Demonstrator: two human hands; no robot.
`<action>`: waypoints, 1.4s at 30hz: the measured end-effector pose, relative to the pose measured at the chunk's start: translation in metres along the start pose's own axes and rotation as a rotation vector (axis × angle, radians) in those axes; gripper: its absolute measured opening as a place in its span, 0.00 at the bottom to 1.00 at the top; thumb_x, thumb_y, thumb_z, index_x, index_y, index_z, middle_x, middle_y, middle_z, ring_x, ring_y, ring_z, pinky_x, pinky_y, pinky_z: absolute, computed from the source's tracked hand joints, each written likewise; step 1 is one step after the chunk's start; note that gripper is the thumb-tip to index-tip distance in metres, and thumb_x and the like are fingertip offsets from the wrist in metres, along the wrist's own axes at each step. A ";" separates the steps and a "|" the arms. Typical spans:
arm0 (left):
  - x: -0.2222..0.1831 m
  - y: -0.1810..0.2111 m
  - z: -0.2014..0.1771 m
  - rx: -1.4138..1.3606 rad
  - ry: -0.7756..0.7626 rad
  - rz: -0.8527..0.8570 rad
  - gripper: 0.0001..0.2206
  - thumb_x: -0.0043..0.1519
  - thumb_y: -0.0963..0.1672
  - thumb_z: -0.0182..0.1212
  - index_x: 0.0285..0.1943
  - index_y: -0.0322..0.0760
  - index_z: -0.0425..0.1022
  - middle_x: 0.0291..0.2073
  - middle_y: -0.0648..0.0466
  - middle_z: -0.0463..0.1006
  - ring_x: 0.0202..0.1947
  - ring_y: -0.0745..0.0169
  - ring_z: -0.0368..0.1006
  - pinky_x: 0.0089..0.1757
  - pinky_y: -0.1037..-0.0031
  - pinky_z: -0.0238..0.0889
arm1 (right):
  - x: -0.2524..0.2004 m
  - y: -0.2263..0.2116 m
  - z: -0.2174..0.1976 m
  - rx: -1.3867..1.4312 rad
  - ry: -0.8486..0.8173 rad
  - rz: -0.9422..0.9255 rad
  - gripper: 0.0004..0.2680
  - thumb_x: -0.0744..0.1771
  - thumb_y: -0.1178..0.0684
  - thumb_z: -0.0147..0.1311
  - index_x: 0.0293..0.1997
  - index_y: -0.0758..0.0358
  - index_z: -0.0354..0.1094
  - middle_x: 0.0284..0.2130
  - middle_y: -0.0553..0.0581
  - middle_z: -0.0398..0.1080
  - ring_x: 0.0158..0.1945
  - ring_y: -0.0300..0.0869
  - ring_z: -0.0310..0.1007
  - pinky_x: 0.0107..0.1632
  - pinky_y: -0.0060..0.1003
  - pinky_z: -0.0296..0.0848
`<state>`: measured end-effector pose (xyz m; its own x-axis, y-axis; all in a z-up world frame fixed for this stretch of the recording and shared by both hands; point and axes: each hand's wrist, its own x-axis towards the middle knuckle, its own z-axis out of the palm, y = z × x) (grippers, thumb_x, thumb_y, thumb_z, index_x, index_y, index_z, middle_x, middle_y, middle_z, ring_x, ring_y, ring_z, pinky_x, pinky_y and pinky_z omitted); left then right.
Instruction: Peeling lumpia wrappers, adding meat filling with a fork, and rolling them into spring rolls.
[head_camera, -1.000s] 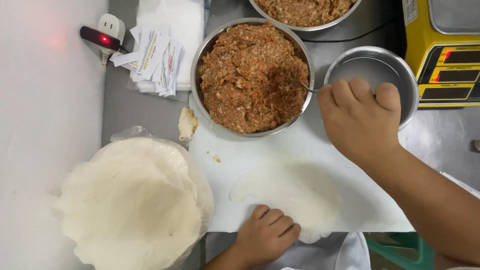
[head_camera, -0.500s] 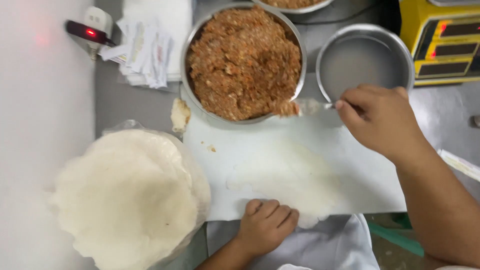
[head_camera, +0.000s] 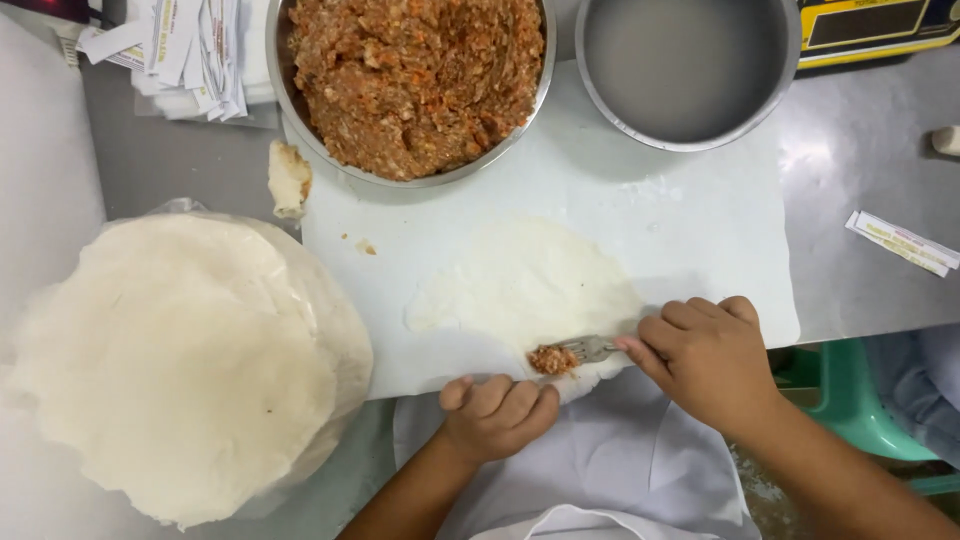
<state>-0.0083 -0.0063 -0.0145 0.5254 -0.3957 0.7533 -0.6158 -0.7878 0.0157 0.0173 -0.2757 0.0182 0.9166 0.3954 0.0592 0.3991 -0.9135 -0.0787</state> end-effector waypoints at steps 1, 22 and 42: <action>-0.002 0.001 0.003 0.002 0.001 0.000 0.06 0.59 0.44 0.52 0.34 0.60 0.68 0.30 0.71 0.65 0.35 0.75 0.61 0.51 0.70 0.41 | -0.002 0.004 0.000 0.000 0.001 -0.001 0.16 0.69 0.35 0.53 0.23 0.46 0.63 0.20 0.42 0.60 0.25 0.42 0.65 0.37 0.43 0.52; 0.000 0.001 0.004 -0.106 -0.018 -0.070 0.09 0.55 0.40 0.52 0.31 0.57 0.67 0.31 0.69 0.67 0.35 0.73 0.63 0.45 0.71 0.43 | -0.004 0.034 -0.031 -0.136 -0.335 0.213 0.16 0.68 0.31 0.47 0.23 0.43 0.67 0.20 0.36 0.67 0.31 0.38 0.71 0.44 0.42 0.59; 0.007 -0.012 -0.011 -0.354 -0.134 -0.105 0.10 0.61 0.36 0.63 0.35 0.47 0.73 0.34 0.63 0.71 0.37 0.66 0.68 0.38 0.70 0.45 | 0.144 0.038 -0.062 -0.461 0.430 0.031 0.23 0.80 0.32 0.73 0.31 0.39 0.64 0.30 0.43 0.61 0.36 0.44 0.66 0.48 0.43 0.50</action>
<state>-0.0039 0.0052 -0.0022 0.6541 -0.3981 0.6432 -0.7066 -0.6252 0.3315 0.1627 -0.2599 0.0857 0.7982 0.3816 0.4661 0.2336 -0.9093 0.3443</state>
